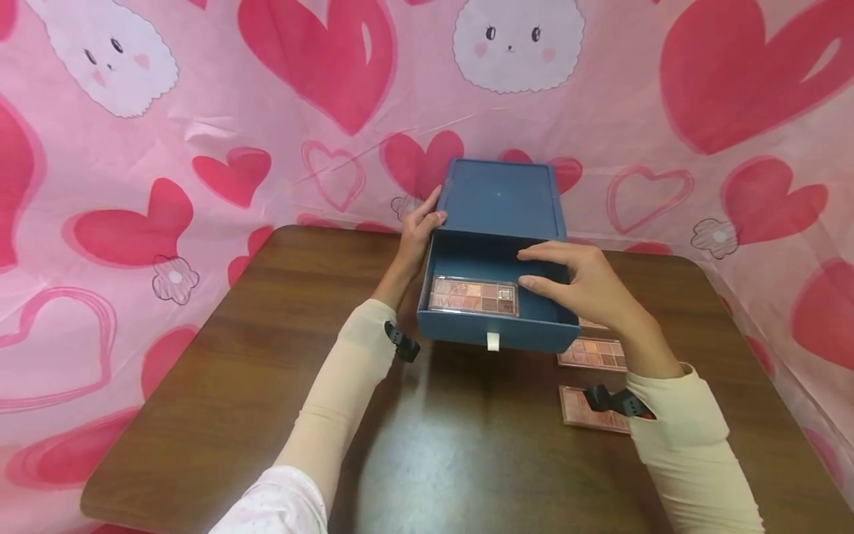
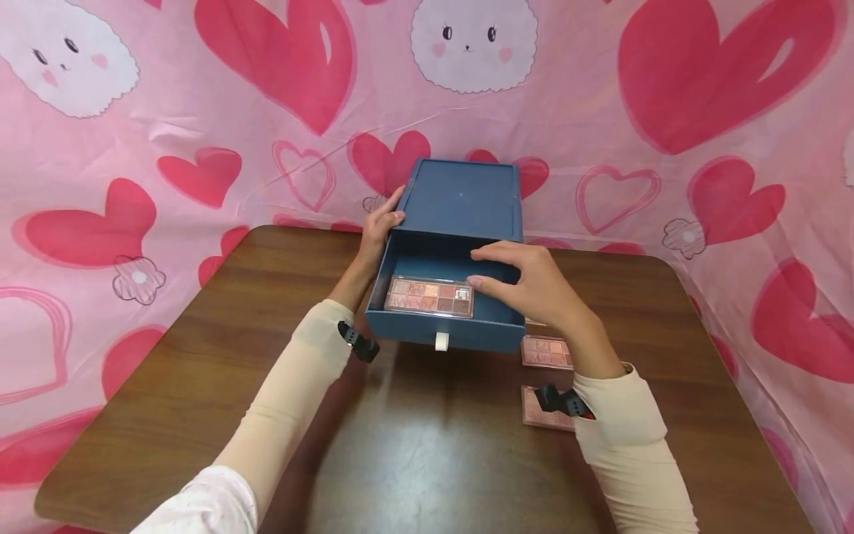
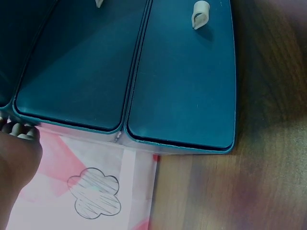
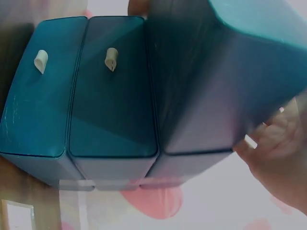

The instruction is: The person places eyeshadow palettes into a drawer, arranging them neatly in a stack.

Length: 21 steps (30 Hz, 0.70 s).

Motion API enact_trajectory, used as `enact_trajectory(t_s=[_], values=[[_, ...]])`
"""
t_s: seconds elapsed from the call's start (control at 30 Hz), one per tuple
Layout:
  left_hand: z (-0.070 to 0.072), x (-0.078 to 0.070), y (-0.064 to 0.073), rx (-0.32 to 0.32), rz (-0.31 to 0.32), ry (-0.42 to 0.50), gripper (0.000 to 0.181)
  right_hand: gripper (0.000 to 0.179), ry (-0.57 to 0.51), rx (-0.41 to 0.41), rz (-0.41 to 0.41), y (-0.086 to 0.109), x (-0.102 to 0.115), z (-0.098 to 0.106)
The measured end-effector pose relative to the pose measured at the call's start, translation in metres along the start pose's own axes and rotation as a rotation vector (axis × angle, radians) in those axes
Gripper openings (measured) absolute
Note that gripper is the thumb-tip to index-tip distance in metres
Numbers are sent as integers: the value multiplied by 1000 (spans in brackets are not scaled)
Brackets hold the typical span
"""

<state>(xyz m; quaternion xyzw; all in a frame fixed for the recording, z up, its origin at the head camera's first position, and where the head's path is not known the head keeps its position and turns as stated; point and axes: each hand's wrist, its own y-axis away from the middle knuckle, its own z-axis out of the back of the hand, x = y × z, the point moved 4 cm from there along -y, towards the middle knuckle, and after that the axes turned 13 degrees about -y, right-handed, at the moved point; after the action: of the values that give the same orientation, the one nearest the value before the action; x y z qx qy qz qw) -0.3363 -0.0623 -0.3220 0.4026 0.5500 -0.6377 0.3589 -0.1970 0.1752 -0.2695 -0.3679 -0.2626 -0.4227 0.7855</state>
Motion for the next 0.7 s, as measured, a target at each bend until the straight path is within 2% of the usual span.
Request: enact_trajectory(t_s=[0.2,0.33,0.6,0.7], values=[[-3,4,3,-13,-5,1,61,35,-148,-146,100,18,-10,15],[-4,4,3,-1,-3,17,62,30,-257,-222,72,28,-20,26],[-3,4,2,14,19,55,61,27,-249,-304,53,42,-59,51],[-1,4,1,2,14,29,59,28,-308,-326,8,49,-82,59]])
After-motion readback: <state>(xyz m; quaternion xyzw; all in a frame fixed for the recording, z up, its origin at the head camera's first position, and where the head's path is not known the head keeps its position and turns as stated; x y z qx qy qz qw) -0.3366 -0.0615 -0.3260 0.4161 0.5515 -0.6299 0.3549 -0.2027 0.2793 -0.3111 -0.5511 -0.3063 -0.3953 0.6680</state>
